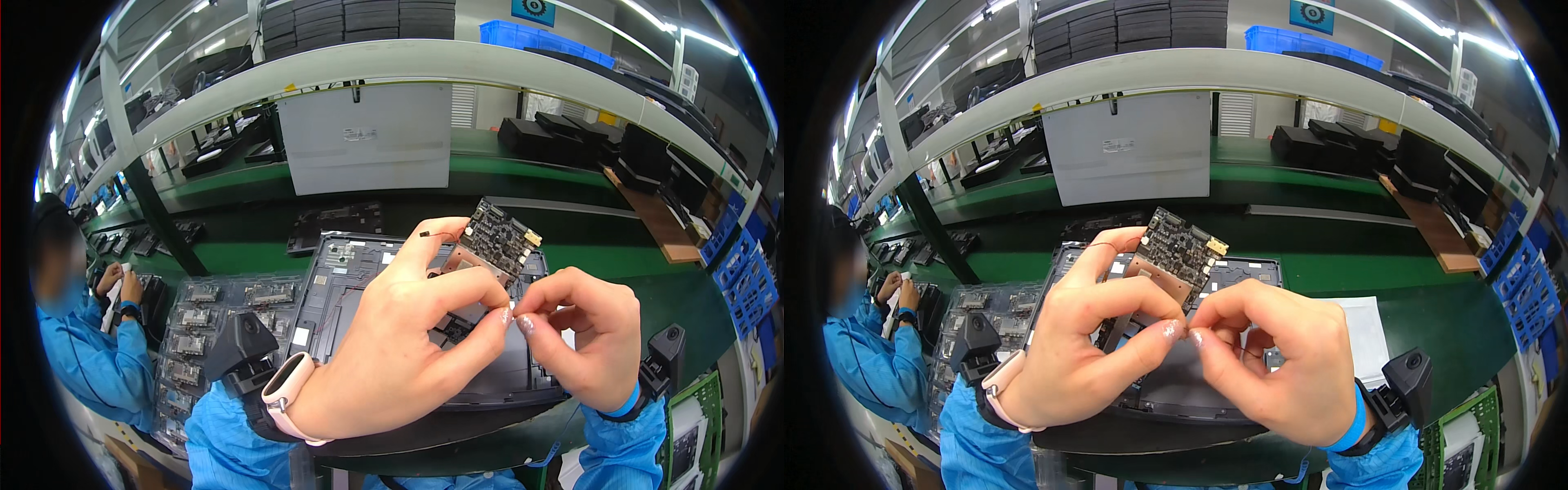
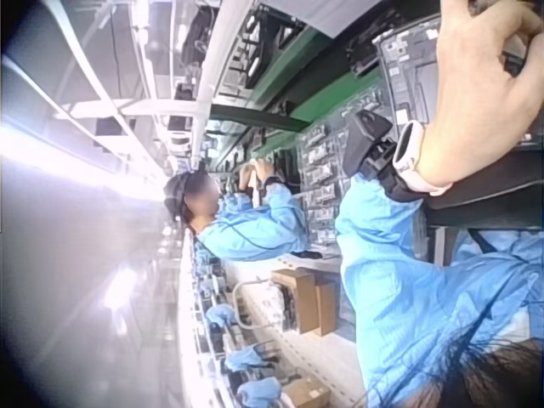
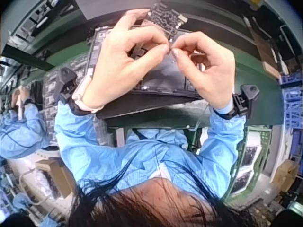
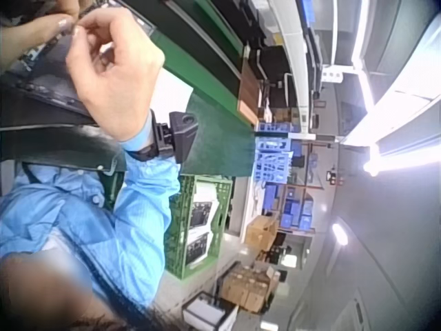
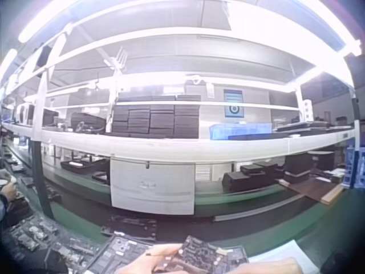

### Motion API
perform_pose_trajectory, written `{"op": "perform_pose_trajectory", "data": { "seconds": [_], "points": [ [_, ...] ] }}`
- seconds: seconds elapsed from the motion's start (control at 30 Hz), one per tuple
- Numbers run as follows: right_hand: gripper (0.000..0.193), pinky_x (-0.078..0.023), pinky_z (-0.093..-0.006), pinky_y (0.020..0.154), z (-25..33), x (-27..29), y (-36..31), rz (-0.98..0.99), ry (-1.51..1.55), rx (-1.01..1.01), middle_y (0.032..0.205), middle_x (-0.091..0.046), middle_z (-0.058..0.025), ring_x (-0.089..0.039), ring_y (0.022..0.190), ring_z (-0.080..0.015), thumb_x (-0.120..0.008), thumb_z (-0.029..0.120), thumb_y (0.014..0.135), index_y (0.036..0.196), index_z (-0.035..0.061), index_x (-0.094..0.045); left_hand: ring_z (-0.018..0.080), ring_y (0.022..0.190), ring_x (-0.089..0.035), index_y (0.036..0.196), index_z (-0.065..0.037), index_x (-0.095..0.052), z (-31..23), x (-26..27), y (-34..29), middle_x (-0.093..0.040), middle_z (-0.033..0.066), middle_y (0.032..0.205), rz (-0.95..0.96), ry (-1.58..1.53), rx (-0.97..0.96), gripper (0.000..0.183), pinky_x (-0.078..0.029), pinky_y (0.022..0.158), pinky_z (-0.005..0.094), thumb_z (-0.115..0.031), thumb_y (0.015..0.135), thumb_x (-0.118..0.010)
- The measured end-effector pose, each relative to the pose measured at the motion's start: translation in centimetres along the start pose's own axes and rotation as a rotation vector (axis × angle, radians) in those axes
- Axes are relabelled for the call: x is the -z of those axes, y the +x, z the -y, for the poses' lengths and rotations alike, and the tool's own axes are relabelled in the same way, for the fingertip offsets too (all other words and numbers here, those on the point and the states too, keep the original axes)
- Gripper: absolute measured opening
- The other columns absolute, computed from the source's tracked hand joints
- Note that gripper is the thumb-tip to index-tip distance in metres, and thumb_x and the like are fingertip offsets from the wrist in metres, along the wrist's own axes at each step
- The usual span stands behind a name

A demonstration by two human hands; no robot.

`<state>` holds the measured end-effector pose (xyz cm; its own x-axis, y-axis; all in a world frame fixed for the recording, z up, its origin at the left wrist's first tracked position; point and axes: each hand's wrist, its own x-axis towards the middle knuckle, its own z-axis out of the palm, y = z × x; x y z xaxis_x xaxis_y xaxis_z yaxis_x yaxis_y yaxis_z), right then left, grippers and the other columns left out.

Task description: The person installs internal circuit boards into a tablet chassis by hand, connecting internal ribbon cables and adding protective pads.

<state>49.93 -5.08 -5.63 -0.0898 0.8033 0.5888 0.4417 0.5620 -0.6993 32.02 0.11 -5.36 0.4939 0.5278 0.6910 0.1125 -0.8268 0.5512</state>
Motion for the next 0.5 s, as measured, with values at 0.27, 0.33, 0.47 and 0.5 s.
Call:
{"op": "perform_pose_trajectory", "data": {
  "seconds": [0.27,0.33,0.47,0.5],
  "points": [
    [0.012,-0.032,-0.0189,0.045,0.2,-0.2,-0.4,-0.066,-0.137,0.125,0.063,-0.059,0.0013,-0.041,0.050,-0.0026,-0.068,0.000,0.068,0.078,0.0043,-0.061,0.0164,0.088,-0.056,0.100,-0.002,-0.058,-0.3,-0.3,-0.6,-0.059,0.0080,0.097,0.045,-0.166,0.088,0.020,-0.033,0.100,0.0382,-0.004,0.080,-0.062],
    [0.010,-0.031,-0.0186,0.047,-0.6,-0.1,-0.7,-0.168,0.057,0.007,0.063,-0.056,0.0014,-0.041,0.054,-0.0027,-0.066,0.000,0.070,0.078,0.0028,-0.061,0.0128,0.102,-0.049,0.125,0.000,-0.040,0.0,0.0,-0.5,-0.046,0.0082,0.123,0.004,-0.128,0.025,0.046,-0.039,0.091,0.0261,0.001,0.083,-0.059],
    [0.007,-0.032,-0.0180,0.049,-0.8,0.1,-0.6,-0.183,0.225,-0.025,0.068,-0.054,-0.0003,-0.043,0.058,-0.0035,-0.062,-0.002,0.074,0.080,-0.0005,-0.061,0.0157,0.107,-0.045,0.130,0.000,-0.037,-0.7,-0.6,-0.5,-0.043,0.0097,0.128,-0.087,-0.232,0.117,0.053,-0.041,0.089,0.0265,0.001,0.082,-0.060],
    [0.007,-0.032,-0.0180,0.049,-0.8,0.2,-0.6,-0.185,0.222,-0.027,0.068,-0.054,-0.0003,-0.043,0.058,-0.0035,-0.062,-0.002,0.074,0.080,-0.0005,-0.061,0.0160,0.108,-0.045,0.130,0.000,-0.036,-0.6,-0.6,-0.5,-0.043,0.0097,0.128,-0.074,-0.214,0.111,0.054,-0.040,0.090,0.0270,0.000,0.082,-0.060]
  ]
}}
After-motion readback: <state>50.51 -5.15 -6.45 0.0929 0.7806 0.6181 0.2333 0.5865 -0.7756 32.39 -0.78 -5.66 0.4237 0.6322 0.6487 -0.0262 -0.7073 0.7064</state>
